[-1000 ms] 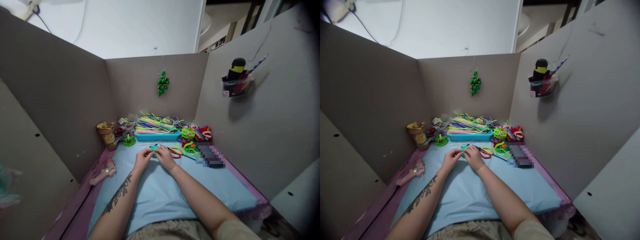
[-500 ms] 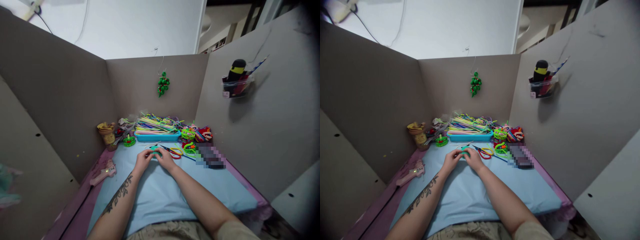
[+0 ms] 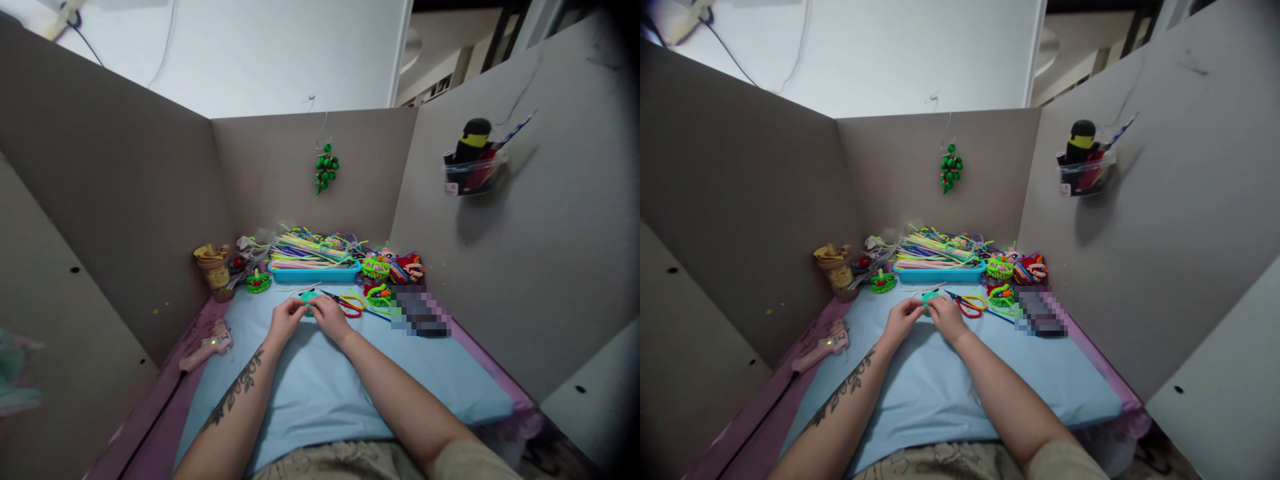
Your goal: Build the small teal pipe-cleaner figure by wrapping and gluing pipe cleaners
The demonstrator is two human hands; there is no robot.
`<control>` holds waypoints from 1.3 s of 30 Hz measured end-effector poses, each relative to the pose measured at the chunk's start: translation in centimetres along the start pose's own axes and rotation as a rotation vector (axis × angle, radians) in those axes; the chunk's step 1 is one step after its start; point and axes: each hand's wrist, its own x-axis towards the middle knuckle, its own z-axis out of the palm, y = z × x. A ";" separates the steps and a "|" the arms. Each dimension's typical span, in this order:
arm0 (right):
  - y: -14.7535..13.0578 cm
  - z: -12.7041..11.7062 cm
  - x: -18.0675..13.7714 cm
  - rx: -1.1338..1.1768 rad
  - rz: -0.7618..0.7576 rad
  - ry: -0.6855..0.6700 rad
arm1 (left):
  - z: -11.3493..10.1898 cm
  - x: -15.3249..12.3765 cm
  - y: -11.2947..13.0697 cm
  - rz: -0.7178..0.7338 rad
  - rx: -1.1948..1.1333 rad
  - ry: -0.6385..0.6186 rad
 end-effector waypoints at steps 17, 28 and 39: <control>-0.4 -0.2 0.1 0.025 0.033 0.041 | -0.2 0.3 -0.3 -0.003 -0.040 0.030; -0.1 -0.1 0.1 0.002 0.024 0.037 | -0.1 0.3 -0.3 0.006 0.048 -0.052; -0.7 -0.3 0.2 0.058 -0.006 -0.003 | -0.1 0.1 0.0 -0.047 0.053 -0.105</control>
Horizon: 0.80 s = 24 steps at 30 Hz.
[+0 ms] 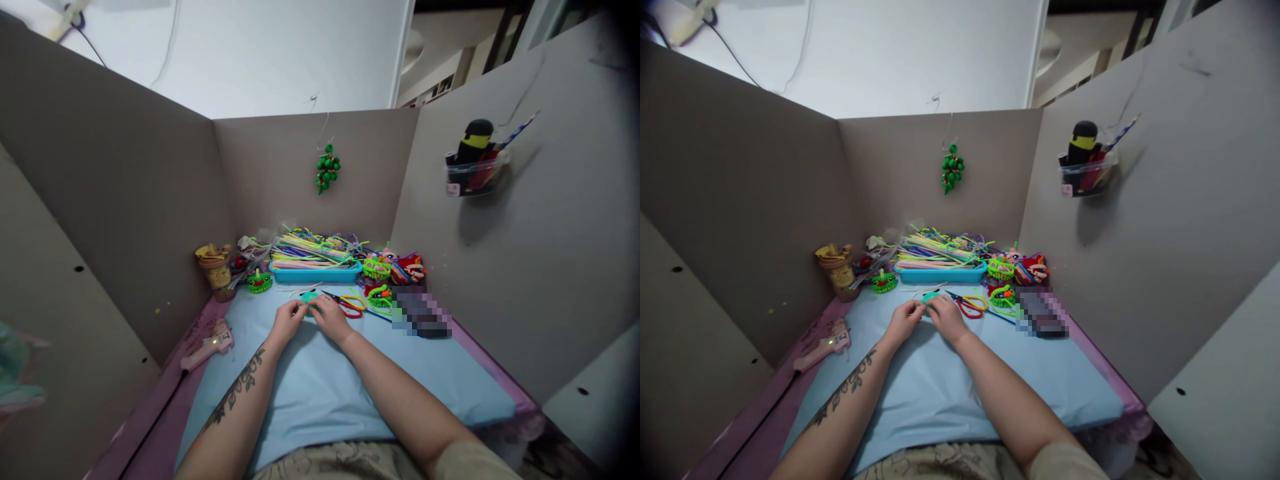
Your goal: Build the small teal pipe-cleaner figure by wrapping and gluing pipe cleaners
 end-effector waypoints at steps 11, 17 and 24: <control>0.4 -0.2 0.1 0.268 0.273 0.113 | -0.4 0.5 -0.8 -0.056 -0.102 0.079; 0.8 -0.2 0.3 0.312 0.359 0.159 | -0.5 0.7 -1.0 -0.041 -0.218 0.092; 0.0 -0.2 0.2 0.249 0.222 0.089 | -0.1 0.5 -1.2 -0.006 -0.216 0.072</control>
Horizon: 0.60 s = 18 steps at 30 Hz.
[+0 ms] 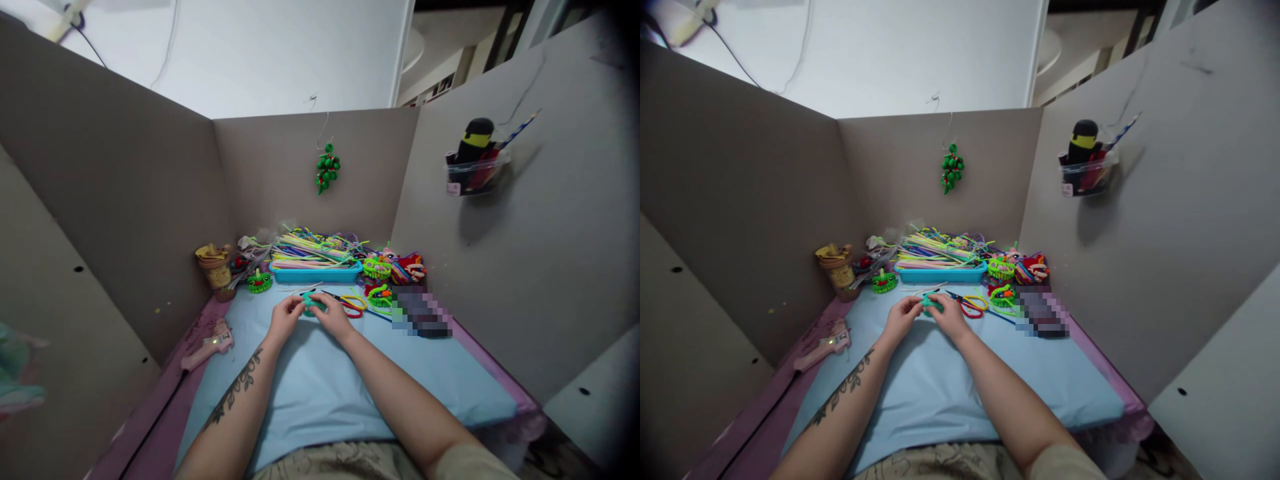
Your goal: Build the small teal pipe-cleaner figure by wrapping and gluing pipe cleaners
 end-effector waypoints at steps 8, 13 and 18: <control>-0.2 -0.3 0.2 -0.022 -0.048 0.046 | 0.0 0.0 0.4 -0.076 -0.064 -0.007; -0.3 -0.4 0.3 -0.026 -0.052 0.035 | 0.0 0.1 0.4 -0.089 -0.084 -0.020; -0.2 -0.4 0.3 -0.026 -0.049 0.048 | -0.1 0.1 0.6 -0.107 -0.105 -0.008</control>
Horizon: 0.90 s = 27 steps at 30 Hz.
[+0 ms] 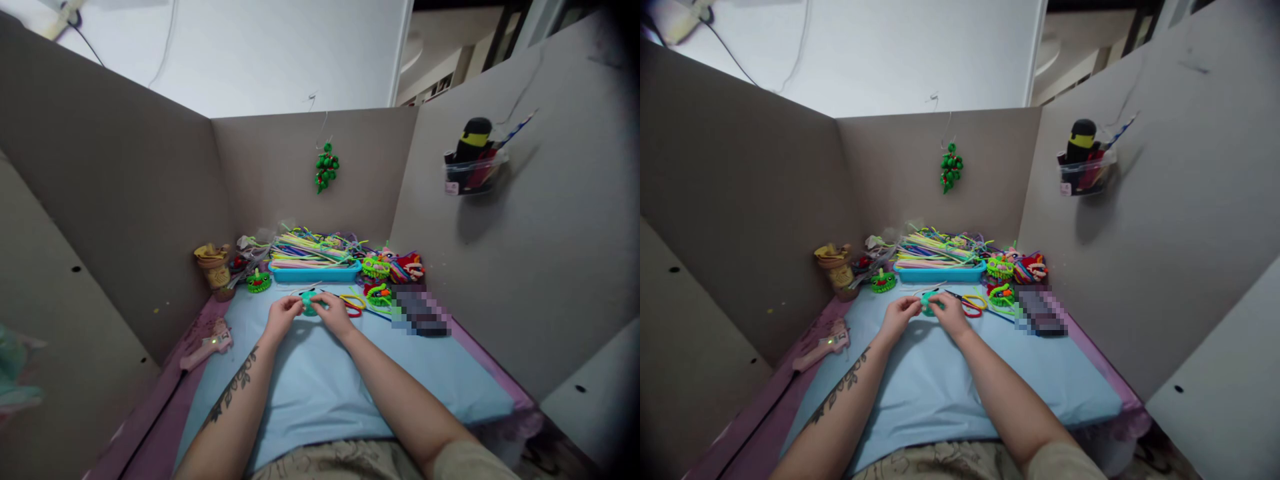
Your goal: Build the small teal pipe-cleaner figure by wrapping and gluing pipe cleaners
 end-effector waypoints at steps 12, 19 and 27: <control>-0.2 0.2 -0.2 -0.020 -0.014 -0.032 | 0.0 -0.3 0.4 0.004 0.029 -0.047; 0.0 0.2 -0.1 -0.033 -0.034 -0.049 | -0.1 -0.1 -0.1 -0.023 0.022 -0.061; 0.1 0.5 -0.4 -0.007 0.028 -0.058 | -0.2 -0.1 -0.1 0.019 0.055 -0.046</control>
